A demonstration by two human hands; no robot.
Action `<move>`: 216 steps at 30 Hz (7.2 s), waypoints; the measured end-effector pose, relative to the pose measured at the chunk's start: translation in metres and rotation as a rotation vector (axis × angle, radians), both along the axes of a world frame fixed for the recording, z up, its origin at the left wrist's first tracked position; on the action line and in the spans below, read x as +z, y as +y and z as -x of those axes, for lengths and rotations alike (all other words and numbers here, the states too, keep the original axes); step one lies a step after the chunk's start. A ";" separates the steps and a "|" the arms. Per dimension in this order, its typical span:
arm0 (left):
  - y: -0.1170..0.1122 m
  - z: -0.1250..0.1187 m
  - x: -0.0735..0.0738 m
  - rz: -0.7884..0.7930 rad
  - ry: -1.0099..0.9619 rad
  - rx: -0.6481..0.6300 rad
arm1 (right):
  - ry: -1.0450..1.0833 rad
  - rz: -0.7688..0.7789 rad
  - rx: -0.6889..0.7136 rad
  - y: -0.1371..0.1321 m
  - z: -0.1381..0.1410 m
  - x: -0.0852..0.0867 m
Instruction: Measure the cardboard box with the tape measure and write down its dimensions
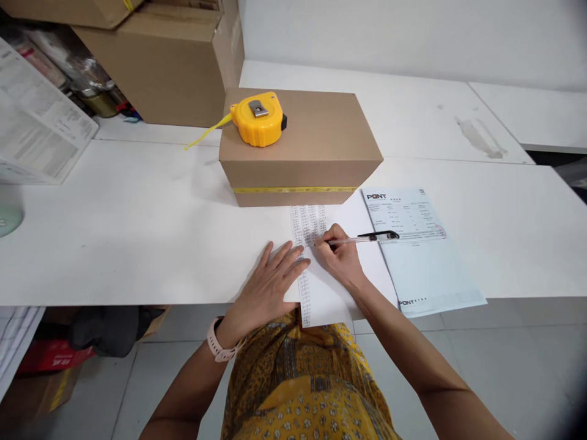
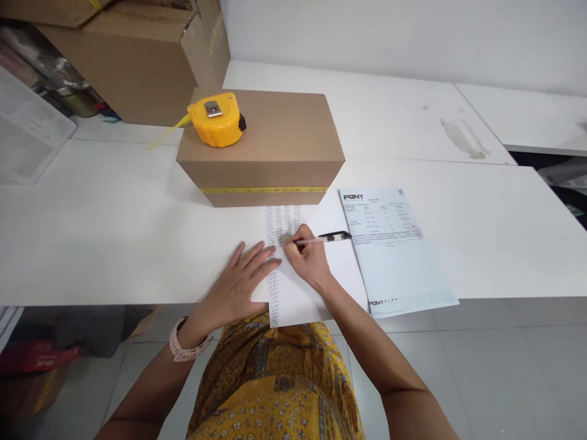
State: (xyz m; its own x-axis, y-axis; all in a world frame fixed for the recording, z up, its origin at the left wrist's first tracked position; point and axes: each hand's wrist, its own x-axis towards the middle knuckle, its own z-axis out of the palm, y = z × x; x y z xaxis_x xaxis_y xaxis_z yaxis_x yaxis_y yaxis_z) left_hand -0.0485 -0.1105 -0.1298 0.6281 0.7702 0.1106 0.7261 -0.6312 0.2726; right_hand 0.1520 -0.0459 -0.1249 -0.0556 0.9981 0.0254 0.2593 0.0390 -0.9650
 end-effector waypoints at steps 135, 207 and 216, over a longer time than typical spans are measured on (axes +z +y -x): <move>0.005 0.011 0.012 0.146 -0.164 -0.022 | -1.061 -0.496 -0.070 0.013 -0.119 -0.023; 0.197 0.140 0.147 0.266 -0.998 0.660 | 0.033 0.092 -0.283 0.196 -0.035 0.103; 0.201 0.143 0.151 0.333 -0.966 0.655 | -0.022 0.204 -0.221 0.186 -0.035 0.106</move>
